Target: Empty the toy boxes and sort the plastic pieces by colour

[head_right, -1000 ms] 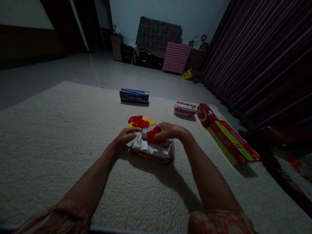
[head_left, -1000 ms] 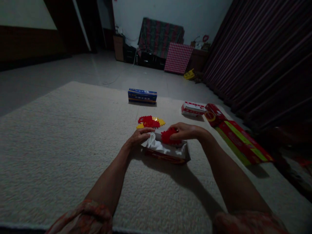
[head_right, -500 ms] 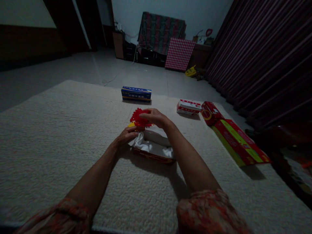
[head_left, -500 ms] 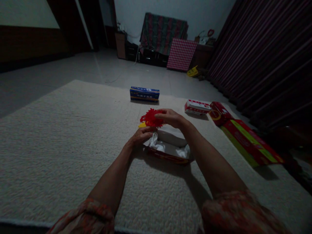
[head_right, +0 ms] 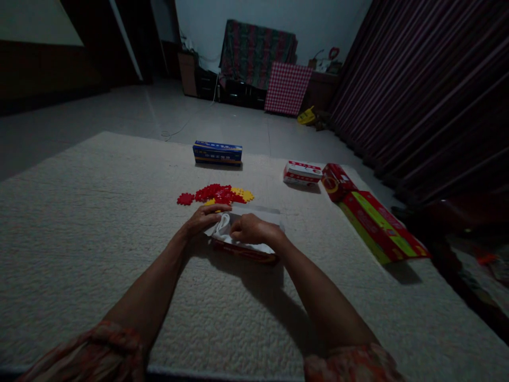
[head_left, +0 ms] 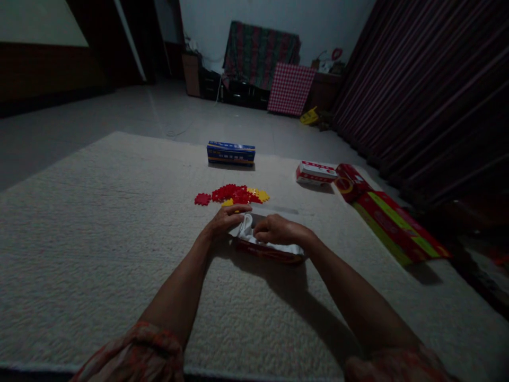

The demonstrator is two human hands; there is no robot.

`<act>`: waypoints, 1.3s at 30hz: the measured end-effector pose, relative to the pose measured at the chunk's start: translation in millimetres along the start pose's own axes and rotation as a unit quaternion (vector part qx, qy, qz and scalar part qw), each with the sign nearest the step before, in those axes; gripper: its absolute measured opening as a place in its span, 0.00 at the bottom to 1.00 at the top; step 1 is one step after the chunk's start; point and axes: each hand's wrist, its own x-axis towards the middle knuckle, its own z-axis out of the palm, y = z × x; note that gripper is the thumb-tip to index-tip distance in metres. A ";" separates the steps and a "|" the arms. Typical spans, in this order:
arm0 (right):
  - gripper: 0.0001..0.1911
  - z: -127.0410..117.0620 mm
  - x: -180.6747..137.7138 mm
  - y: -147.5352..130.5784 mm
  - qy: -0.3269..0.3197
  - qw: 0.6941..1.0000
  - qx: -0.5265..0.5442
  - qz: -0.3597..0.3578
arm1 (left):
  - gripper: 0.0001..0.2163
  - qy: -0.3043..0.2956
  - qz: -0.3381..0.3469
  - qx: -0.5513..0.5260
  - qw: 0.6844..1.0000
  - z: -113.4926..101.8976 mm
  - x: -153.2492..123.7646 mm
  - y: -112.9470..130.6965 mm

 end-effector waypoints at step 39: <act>0.37 106.6 -36.6 111.5 0.534 0.677 0.506 0.014 | 0.39 0.017 -0.016 -0.211 0.977 4.2 4.8 -12.4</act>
